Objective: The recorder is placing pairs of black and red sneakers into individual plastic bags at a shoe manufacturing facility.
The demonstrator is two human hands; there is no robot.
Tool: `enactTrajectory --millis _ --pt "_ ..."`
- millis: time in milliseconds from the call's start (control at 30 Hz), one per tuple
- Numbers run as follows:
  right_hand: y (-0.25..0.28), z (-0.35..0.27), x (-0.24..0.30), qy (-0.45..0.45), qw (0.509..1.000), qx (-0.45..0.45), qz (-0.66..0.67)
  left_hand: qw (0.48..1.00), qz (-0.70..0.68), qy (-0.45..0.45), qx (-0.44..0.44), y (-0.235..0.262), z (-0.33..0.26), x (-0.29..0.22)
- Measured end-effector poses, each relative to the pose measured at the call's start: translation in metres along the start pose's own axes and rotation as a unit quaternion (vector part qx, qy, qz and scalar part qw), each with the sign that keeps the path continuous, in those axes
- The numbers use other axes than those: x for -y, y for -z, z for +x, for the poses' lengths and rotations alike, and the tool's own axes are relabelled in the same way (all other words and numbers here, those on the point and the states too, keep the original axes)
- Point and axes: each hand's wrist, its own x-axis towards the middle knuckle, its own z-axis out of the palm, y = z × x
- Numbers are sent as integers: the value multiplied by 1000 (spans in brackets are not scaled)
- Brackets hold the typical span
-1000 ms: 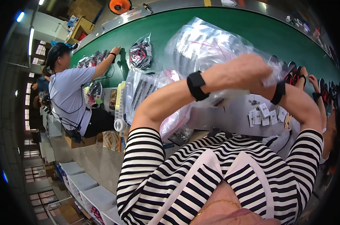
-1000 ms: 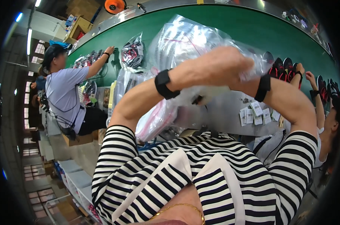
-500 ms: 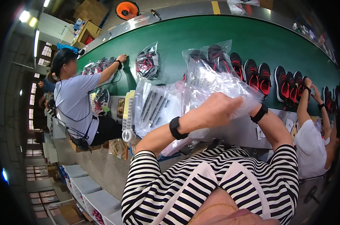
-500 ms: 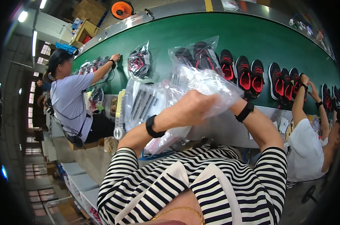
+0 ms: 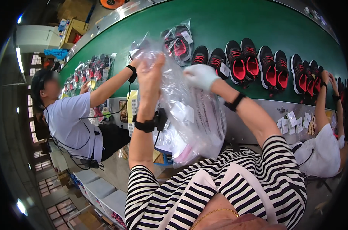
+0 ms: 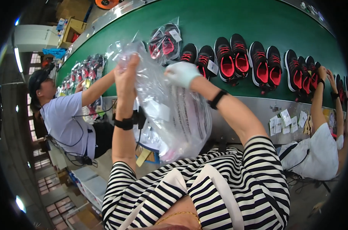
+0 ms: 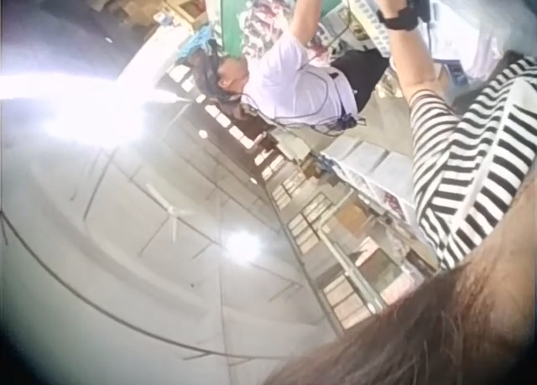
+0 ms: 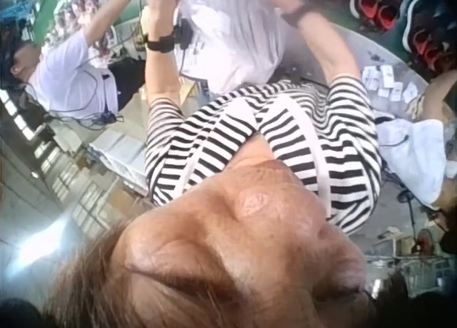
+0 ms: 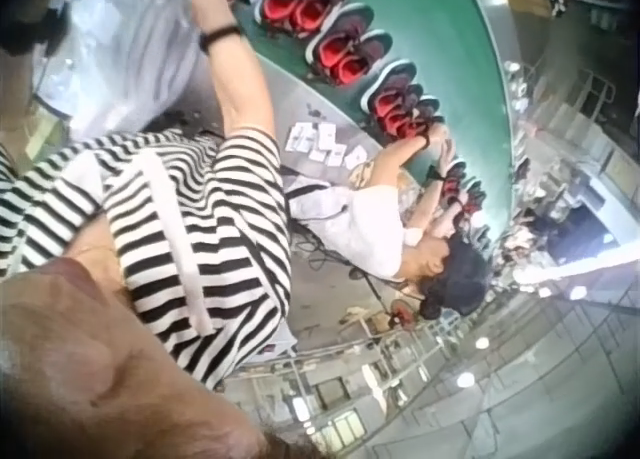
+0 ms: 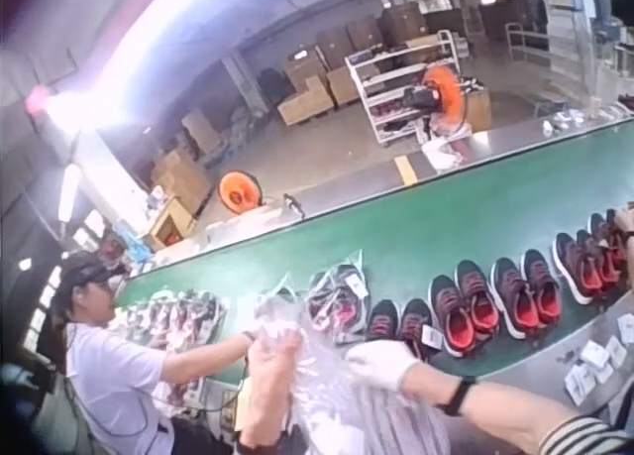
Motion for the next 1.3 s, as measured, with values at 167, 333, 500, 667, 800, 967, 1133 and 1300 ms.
enactTrajectory --millis 167,333,500,667,800,967,1133,1300 --pt "84 -85 -23 -103 919 -166 342 996 -84 27 23 -38 9 -6" --pt "121 -146 -37 -52 926 -280 247 994 79 -63 -32 -61 -8 -24" --pt "117 -188 -95 -220 929 -170 243 982 55 -109 -147 -6 -18 -51" --pt "86 -110 -91 -143 963 -64 218 987 47 -67 -135 13 -62 -84" --pt "28 -27 -84 -78 996 5 33 985 -11 -21 -173 22 -87 -95" --pt "-49 32 -105 -158 952 181 -192 978 -66 9 -199 48 -96 -75" --pt "-59 30 -122 -67 954 182 -228 973 -111 22 -203 72 -105 -60" --pt "46 9 -92 -40 996 83 -1 978 -90 26 -186 76 -92 -50"
